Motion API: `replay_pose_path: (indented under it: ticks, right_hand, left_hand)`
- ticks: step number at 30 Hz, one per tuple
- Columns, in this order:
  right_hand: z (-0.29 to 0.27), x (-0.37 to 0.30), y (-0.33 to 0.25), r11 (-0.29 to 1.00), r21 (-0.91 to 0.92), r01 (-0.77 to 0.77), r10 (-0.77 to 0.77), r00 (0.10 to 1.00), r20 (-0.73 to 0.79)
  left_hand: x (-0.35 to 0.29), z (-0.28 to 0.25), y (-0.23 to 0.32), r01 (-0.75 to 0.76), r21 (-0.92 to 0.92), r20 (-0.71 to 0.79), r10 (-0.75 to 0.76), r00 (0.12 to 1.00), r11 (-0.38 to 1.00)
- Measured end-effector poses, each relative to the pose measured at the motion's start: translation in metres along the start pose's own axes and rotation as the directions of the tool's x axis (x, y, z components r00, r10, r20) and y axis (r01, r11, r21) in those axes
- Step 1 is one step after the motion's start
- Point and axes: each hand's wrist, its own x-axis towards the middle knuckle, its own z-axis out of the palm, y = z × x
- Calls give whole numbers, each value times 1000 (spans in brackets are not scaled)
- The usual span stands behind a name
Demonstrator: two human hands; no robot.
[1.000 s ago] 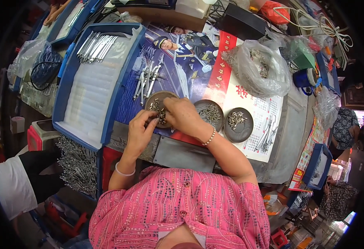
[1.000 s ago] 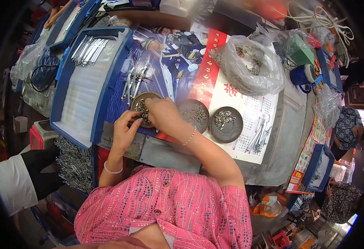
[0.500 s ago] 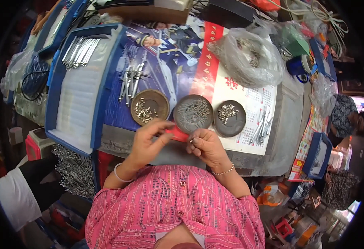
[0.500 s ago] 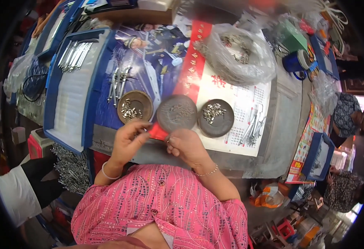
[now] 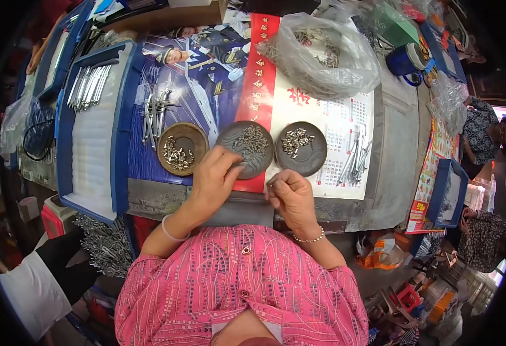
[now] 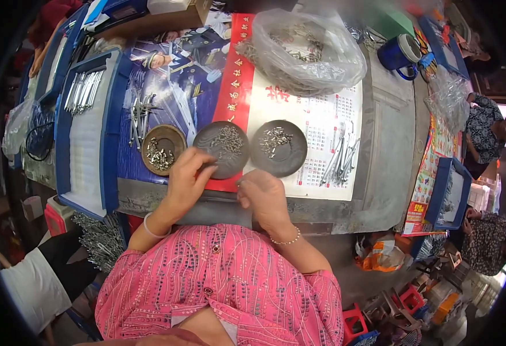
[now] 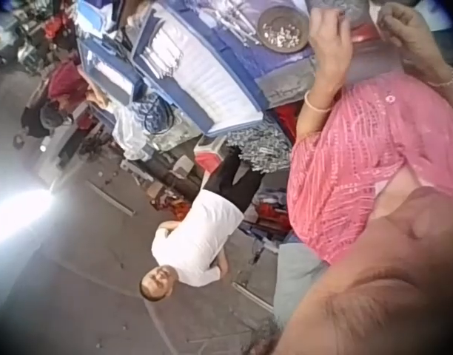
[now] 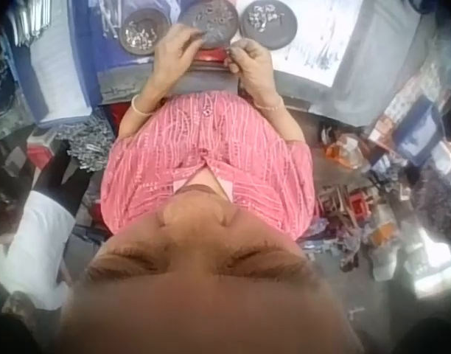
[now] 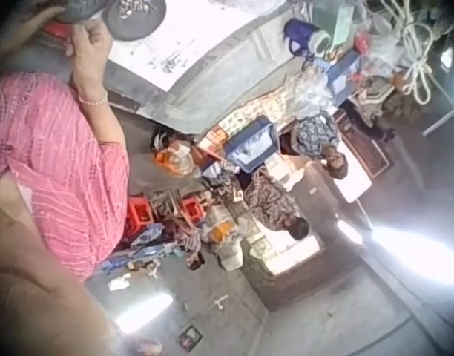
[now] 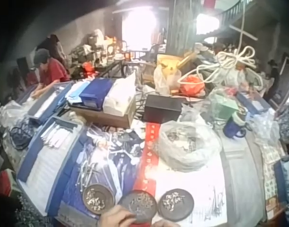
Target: Picking and placing small metal components into a fixture using tweezers.
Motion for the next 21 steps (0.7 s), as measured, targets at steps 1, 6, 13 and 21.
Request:
replay_pose_path:
  ticks: [1, 6, 13, 21]
  right_hand:
    - [-4, -1, 0, 1000, 17, 15, -14, 1000, -15]
    - [-12, -12, -2, 999, 31, -24, 25, 999, -27]
    - [-13, -13, -7, 999, -29, -39, 40, 998, 40]
    - [2, -12, -13, 990, -139, 30, -23, 998, 56]
  left_hand:
    - [3, 2, 0, 0, 2, 5, 0, 1000, 1000]
    - [16, 18, 3, -98, 225, 67, 85, 994, 969]
    - [21, 22, 3, -155, 348, 199, 88, 976, 925]
    - [16, -1, 15, 358, -669, 327, -176, 929, 651]
